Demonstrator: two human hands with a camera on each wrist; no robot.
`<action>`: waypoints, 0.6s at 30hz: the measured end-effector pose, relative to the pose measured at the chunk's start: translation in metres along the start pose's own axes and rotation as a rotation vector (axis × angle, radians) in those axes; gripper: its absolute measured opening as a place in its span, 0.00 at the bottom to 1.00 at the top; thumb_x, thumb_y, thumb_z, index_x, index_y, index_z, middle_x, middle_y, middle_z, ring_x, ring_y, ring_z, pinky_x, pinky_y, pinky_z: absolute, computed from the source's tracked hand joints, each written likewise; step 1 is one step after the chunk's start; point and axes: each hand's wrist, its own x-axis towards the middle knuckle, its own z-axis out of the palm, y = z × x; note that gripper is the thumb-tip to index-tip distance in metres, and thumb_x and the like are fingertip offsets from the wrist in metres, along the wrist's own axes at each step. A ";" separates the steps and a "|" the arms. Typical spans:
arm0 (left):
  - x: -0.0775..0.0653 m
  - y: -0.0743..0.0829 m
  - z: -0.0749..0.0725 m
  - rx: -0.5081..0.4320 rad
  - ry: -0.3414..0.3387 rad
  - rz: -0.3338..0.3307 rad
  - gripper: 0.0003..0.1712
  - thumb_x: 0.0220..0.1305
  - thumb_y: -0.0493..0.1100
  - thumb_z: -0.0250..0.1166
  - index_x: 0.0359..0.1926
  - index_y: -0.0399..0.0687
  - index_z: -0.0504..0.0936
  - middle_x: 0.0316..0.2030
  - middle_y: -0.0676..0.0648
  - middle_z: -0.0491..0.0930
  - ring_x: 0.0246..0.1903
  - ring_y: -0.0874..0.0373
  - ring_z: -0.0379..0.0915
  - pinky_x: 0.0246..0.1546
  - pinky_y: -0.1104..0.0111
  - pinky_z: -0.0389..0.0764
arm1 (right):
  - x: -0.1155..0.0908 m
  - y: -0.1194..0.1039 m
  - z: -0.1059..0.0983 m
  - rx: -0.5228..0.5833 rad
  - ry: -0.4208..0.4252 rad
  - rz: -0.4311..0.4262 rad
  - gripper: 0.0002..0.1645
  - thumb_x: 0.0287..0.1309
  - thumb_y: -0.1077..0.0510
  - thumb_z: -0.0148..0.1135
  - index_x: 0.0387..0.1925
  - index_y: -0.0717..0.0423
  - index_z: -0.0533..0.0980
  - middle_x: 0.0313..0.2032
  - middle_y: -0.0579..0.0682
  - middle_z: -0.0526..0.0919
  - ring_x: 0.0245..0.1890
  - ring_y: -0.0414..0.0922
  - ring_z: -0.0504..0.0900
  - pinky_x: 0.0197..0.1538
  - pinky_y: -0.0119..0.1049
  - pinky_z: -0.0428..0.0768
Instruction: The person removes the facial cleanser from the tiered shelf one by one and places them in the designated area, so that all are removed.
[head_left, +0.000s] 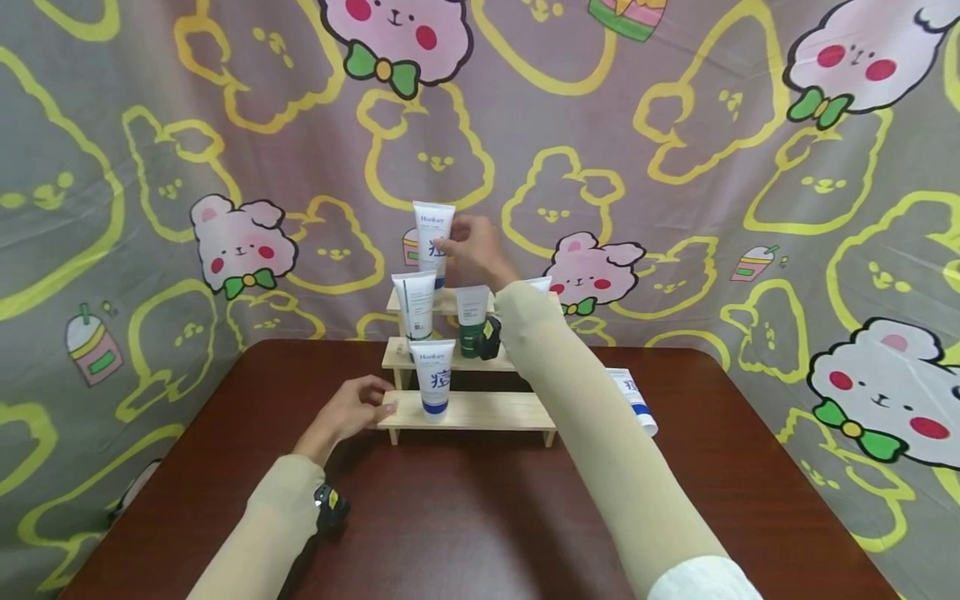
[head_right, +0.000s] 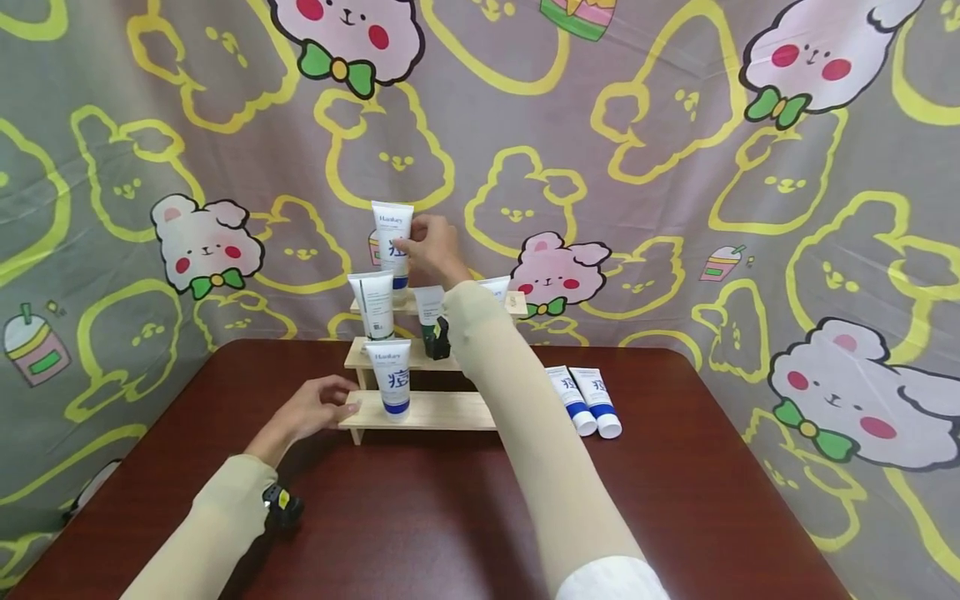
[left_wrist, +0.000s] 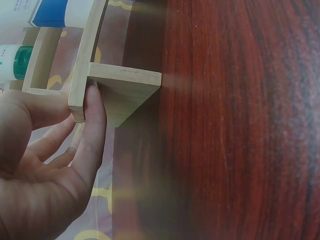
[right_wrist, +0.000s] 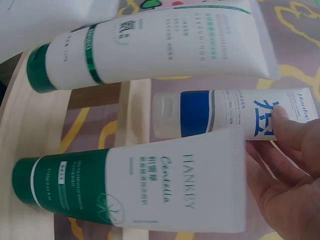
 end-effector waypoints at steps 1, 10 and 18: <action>0.001 0.000 0.000 0.001 -0.002 0.000 0.22 0.65 0.38 0.70 0.58 0.35 0.79 0.47 0.34 0.83 0.33 0.56 0.80 0.35 0.65 0.85 | 0.000 -0.001 -0.002 0.026 -0.002 -0.005 0.19 0.67 0.61 0.67 0.55 0.68 0.80 0.52 0.64 0.86 0.52 0.55 0.85 0.56 0.45 0.85; 0.003 0.001 -0.003 0.019 -0.007 -0.002 0.22 0.66 0.39 0.71 0.59 0.37 0.79 0.48 0.35 0.84 0.33 0.56 0.80 0.34 0.66 0.84 | -0.001 -0.017 -0.017 0.143 0.042 -0.011 0.21 0.67 0.61 0.67 0.58 0.67 0.78 0.55 0.63 0.84 0.56 0.54 0.84 0.59 0.42 0.84; 0.002 -0.001 -0.002 0.018 -0.015 -0.014 0.23 0.66 0.40 0.70 0.59 0.37 0.79 0.48 0.34 0.83 0.32 0.55 0.79 0.34 0.65 0.84 | -0.006 -0.030 -0.030 0.149 0.041 -0.082 0.21 0.70 0.60 0.64 0.60 0.67 0.76 0.56 0.65 0.82 0.56 0.56 0.83 0.60 0.49 0.84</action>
